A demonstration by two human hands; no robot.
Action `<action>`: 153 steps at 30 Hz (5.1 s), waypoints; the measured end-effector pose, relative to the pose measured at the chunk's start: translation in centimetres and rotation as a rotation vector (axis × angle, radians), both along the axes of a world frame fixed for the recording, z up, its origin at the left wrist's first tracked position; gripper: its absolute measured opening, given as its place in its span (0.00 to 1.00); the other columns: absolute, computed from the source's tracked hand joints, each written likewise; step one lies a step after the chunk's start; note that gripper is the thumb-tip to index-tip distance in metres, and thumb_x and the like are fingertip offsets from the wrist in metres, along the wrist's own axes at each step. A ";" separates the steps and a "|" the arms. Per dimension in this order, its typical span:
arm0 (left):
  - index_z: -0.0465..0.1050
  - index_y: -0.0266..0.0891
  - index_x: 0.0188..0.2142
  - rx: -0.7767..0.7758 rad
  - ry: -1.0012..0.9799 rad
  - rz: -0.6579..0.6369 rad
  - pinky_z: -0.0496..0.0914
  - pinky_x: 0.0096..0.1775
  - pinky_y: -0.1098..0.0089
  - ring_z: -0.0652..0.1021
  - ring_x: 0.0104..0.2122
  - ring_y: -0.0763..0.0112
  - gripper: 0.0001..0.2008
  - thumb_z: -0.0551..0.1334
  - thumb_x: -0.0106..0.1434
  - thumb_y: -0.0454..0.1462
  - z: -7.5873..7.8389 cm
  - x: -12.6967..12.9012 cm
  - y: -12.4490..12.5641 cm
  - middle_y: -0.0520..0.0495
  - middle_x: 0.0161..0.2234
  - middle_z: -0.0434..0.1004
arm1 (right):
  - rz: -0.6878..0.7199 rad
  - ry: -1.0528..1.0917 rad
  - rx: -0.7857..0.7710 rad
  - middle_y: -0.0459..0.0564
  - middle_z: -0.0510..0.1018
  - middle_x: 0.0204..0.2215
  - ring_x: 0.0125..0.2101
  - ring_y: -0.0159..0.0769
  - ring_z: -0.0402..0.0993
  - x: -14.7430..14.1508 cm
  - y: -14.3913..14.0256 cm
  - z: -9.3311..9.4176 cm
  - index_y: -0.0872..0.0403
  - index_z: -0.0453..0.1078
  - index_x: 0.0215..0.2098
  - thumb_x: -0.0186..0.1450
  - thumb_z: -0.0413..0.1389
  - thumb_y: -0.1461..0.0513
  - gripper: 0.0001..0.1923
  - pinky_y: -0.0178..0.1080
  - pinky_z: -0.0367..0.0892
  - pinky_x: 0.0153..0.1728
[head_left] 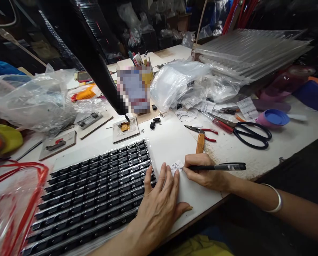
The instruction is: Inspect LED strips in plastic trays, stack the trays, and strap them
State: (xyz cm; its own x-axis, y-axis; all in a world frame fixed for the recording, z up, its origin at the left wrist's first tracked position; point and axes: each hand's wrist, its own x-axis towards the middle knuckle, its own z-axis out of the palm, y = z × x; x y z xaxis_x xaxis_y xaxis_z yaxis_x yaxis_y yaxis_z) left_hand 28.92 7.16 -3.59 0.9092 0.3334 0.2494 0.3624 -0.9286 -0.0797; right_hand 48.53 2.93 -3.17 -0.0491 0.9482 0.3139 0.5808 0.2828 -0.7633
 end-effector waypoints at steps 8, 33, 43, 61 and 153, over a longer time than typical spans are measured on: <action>0.64 0.32 0.56 0.010 -0.007 -0.010 0.37 0.61 0.47 0.64 0.58 0.53 0.33 0.49 0.64 0.55 0.1 0.1 -0.1 0.36 0.54 0.70 | 0.023 -0.039 0.024 0.40 0.55 0.19 0.21 0.27 0.51 0.0 0.2 0.2 0.52 0.49 0.22 0.60 0.48 0.70 0.14 0.34 0.50 0.25; 0.63 0.31 0.57 0.025 -0.002 -0.013 0.38 0.61 0.46 0.62 0.59 0.53 0.33 0.49 0.64 0.54 0.0 0.0 -0.1 0.35 0.55 0.69 | 0.042 -0.060 0.036 0.39 0.53 0.19 0.21 0.26 0.50 0.1 0.3 0.1 0.52 0.45 0.22 0.57 0.48 0.71 0.15 0.33 0.49 0.24; 0.65 0.33 0.56 -0.003 -0.017 0.001 0.38 0.62 0.47 0.63 0.59 0.54 0.32 0.50 0.63 0.55 -0.1 0.0 0.0 0.36 0.55 0.69 | -0.063 0.129 -0.059 0.39 0.57 0.17 0.19 0.25 0.52 0.7 0.0 0.1 0.53 0.54 0.21 0.59 0.50 0.69 0.11 0.32 0.50 0.21; 0.65 0.34 0.56 0.005 -0.004 0.008 0.38 0.62 0.48 0.62 0.60 0.54 0.31 0.49 0.64 0.54 0.0 0.0 -0.2 0.36 0.55 0.69 | -0.042 -0.007 -0.023 0.40 0.55 0.18 0.21 0.26 0.52 0.7 0.2 0.1 0.53 0.49 0.21 0.58 0.49 0.70 0.13 0.33 0.50 0.24; 0.44 0.32 0.65 0.046 0.154 -0.139 0.40 0.59 0.42 0.52 0.63 0.42 0.52 0.36 0.53 0.66 1.1 -1.4 -0.6 0.21 0.59 0.56 | -0.011 0.024 -0.043 0.39 0.57 0.18 0.20 0.25 0.53 -2.1 0.0 -0.2 0.54 0.54 0.21 0.60 0.49 0.68 0.11 0.32 0.51 0.23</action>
State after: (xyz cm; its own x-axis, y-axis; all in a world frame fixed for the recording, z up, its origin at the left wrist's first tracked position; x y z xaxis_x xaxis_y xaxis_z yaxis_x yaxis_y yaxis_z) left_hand 27.48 6.59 -2.52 0.9741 0.1940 0.1162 0.2118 -0.9629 -0.1674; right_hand 46.40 2.94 -3.35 -0.0316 0.9613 0.2736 0.5655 0.2429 -0.7882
